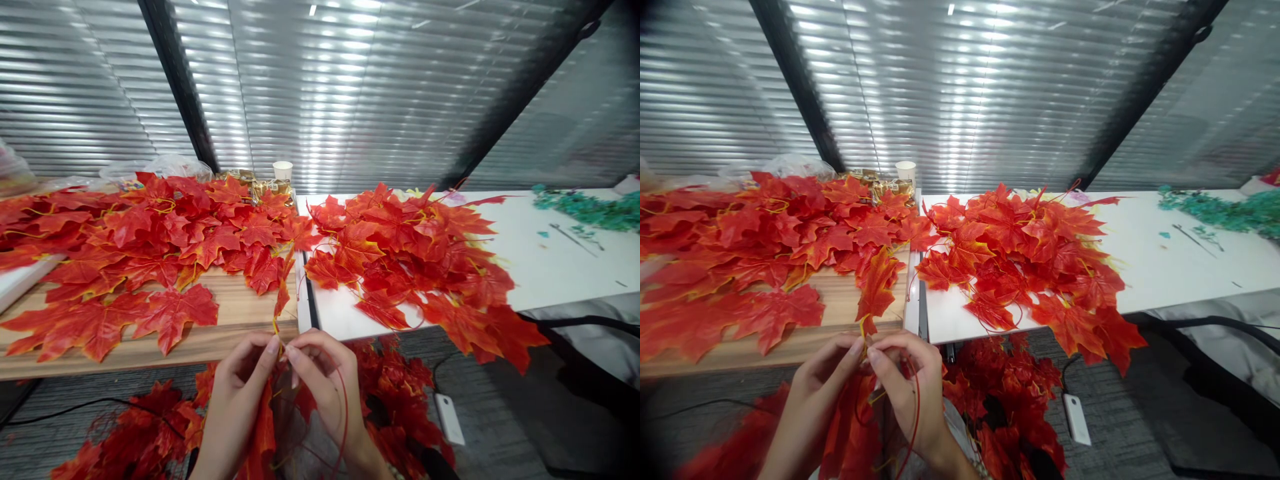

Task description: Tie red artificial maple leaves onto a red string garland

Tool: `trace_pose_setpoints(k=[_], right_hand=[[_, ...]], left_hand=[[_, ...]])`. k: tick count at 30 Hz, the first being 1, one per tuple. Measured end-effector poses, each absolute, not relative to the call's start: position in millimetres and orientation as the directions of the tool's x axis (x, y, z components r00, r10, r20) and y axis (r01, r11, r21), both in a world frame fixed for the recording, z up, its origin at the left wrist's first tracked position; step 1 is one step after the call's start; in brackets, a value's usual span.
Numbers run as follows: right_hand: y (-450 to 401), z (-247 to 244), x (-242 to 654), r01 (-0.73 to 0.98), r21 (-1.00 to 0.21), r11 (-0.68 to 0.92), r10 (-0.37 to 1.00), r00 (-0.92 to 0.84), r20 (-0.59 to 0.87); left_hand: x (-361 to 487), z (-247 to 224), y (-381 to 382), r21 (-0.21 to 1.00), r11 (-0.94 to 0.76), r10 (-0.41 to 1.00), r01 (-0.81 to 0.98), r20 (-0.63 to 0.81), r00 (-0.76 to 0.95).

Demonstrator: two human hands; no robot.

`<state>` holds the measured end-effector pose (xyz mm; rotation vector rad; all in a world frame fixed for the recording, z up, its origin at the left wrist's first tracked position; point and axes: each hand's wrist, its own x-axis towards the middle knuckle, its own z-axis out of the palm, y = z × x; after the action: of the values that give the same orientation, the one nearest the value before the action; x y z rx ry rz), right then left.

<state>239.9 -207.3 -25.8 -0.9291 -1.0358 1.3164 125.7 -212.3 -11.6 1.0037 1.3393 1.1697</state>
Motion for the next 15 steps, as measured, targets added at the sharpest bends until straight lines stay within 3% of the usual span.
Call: trace_pose_setpoints(k=[15], right_hand=[[-208.3,-26.6,240.2,-0.324,-0.945,0.049,0.998,-0.031,0.063]], left_hand=[[125.3,-14.3,-211.8,0.982,0.18,0.978,-0.06,-0.185,-0.096]])
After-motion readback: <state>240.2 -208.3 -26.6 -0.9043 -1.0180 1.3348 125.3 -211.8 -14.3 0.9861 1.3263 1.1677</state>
